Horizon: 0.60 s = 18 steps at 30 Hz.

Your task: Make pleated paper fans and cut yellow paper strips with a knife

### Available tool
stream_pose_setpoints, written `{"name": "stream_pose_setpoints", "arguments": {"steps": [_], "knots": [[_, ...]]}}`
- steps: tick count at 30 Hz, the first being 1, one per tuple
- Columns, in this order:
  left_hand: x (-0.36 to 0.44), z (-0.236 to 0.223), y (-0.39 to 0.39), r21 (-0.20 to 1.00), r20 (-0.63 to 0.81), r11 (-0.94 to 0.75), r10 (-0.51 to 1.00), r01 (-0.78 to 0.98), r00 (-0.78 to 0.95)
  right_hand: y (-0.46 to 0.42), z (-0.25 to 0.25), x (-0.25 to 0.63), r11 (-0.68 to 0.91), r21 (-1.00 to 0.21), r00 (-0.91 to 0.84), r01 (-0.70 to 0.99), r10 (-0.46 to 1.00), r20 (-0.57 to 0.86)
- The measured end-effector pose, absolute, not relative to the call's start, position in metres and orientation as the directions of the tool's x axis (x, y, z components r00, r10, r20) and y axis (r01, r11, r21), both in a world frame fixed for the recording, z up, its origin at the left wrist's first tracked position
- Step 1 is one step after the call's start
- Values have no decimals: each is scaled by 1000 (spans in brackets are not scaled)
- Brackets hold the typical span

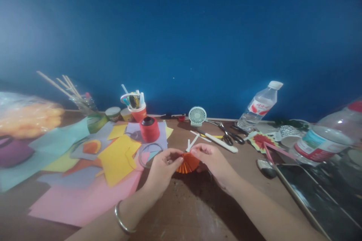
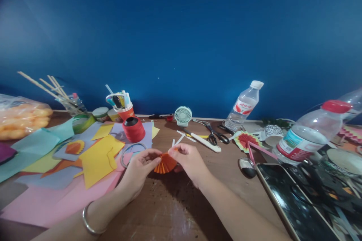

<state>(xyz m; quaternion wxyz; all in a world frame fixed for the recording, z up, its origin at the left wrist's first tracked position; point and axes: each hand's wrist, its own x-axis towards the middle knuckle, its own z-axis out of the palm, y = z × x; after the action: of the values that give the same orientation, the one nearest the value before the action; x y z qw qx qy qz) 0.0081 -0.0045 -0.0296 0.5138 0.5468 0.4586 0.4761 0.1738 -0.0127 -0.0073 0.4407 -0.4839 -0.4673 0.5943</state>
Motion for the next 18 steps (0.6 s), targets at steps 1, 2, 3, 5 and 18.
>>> {"name": "stream_pose_setpoints", "arguments": {"steps": [1,2,3,5,18], "knots": [[7,-31,-4,998,58,-59,993,10,98,-14,-6,173,-179,-983,-178,-40,969,-169],[7,-33,-3,998,63,-63,995,5,79,-14,-6,173,-172,-985,-205,-7,964,-167],[6,-34,-2,998,65,-65,996,-3,67,-15,-6,172,-161,-987,-220,18,962,-161],[6,-34,-1,998,65,-64,997,-23,50,-16,-8,171,-152,-988,-217,26,964,-154],[11,-26,-6,990,-84,94,993,-110,87,-12,-17,170,-261,-945,-102,-198,964,-245]]}}
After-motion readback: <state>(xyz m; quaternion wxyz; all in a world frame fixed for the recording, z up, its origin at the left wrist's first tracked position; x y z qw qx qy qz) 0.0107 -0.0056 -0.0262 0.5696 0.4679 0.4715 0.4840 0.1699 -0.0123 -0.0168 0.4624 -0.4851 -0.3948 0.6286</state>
